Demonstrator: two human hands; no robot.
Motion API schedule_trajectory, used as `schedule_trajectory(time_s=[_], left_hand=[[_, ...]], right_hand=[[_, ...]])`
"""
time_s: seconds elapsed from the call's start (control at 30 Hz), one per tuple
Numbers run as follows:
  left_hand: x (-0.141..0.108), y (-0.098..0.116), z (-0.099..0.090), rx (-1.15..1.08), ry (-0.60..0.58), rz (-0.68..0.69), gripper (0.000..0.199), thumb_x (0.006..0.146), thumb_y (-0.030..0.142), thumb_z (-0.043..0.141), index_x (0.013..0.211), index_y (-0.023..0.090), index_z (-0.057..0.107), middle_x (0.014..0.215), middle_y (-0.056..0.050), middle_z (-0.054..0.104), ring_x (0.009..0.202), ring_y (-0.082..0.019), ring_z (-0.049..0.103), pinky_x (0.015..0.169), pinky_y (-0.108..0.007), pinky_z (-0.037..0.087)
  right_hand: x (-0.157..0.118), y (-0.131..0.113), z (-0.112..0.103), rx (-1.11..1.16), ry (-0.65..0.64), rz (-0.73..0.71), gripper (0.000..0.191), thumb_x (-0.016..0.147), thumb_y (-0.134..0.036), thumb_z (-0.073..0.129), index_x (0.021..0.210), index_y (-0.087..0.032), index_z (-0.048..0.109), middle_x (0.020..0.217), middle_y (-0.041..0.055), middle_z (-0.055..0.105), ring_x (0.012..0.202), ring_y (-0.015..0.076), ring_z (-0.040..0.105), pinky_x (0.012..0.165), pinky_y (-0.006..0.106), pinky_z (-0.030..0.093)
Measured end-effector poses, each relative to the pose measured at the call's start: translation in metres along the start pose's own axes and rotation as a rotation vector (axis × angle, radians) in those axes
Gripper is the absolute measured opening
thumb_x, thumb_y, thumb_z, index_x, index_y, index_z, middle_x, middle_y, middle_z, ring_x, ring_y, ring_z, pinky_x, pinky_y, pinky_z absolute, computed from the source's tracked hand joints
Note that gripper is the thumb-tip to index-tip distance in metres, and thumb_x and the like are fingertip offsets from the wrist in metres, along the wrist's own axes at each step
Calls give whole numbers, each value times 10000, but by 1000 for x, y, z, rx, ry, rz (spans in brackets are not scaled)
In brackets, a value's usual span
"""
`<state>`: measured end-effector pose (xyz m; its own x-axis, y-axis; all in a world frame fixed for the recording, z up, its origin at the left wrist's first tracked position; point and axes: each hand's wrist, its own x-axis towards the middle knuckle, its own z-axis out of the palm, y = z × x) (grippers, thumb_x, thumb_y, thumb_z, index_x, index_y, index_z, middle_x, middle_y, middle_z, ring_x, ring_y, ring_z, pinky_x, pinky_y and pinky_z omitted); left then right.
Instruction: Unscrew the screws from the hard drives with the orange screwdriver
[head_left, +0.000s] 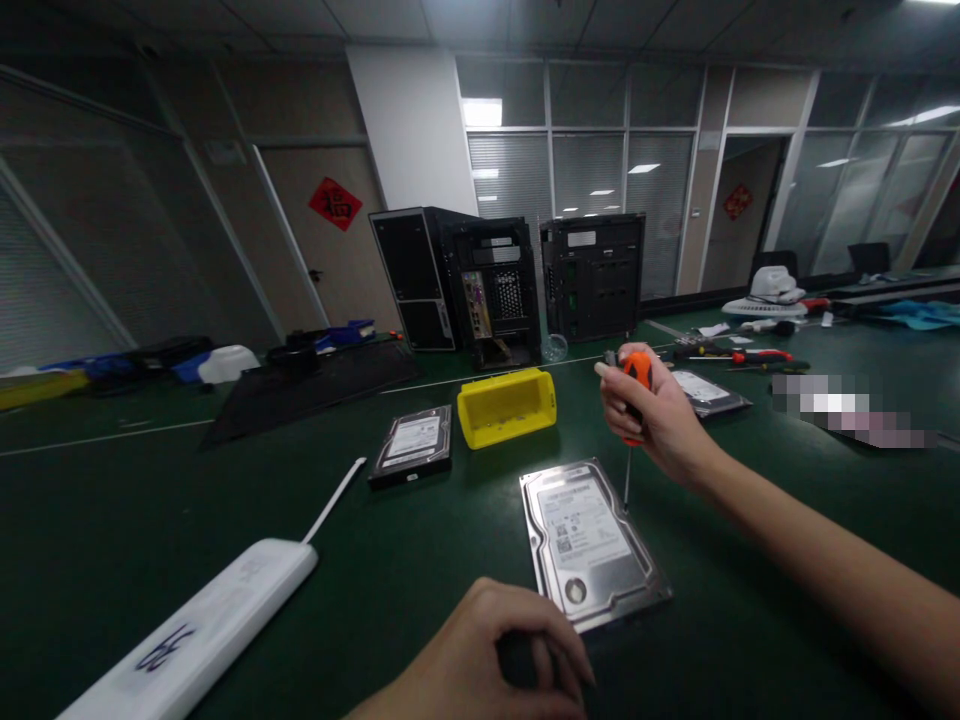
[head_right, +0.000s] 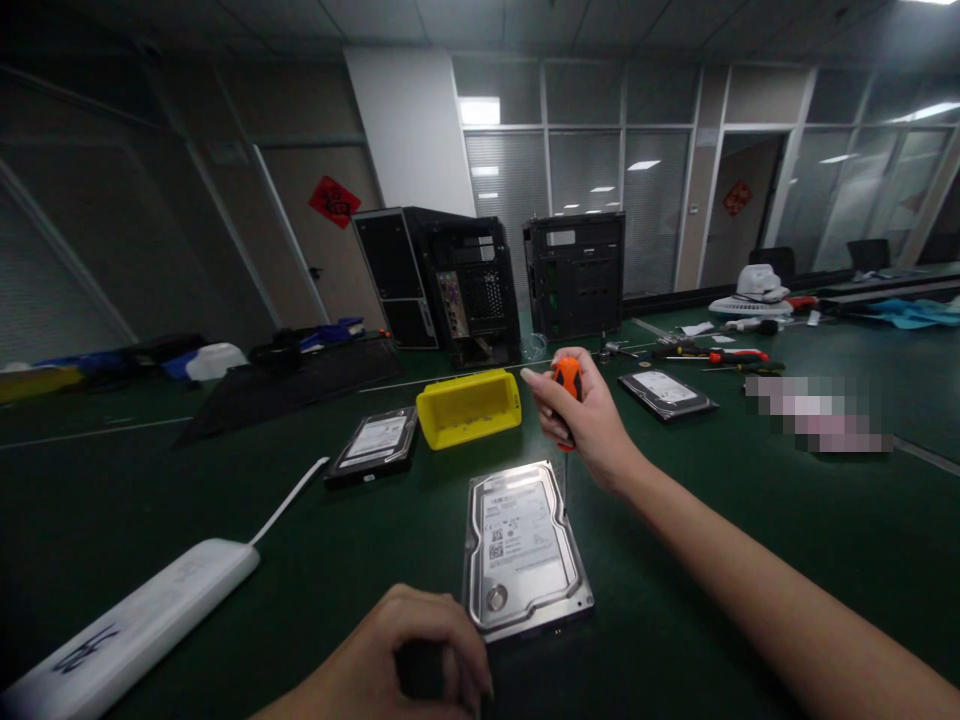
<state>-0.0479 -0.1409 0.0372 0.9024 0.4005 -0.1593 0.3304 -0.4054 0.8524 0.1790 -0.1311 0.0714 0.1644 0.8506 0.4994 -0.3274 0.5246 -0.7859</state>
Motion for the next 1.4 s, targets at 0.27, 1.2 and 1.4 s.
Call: schedule_trajectory(time_s=[0.27,1.2,1.4], left_hand=[[11,3,7,204,74,135,203,725,353,708,840,188,679,793,0,708,796,-134,624,842,-295,370],[17,-15,-9,214,451,15,276,729,400,691,955,243,660,859,16,721,917,-201,603,887,-377,320],[17,-16,-9,184,443,-9,317,719,421,690,966,225,656,871,2,721,909,-206,615,897,-376,330]], right_hand=[[8,-10,-12,89,74,-96,130,869,-332,455,856,-204,465,592,-60,378,416,39,327,390,197,195],[-7,0,5,-155,38,-14,95,837,-313,526,873,-238,481,577,-48,442,453,72,397,424,219,311],[-8,-1,8,-156,19,-20,114,828,-323,537,884,-243,479,559,-51,444,443,78,394,426,222,315]])
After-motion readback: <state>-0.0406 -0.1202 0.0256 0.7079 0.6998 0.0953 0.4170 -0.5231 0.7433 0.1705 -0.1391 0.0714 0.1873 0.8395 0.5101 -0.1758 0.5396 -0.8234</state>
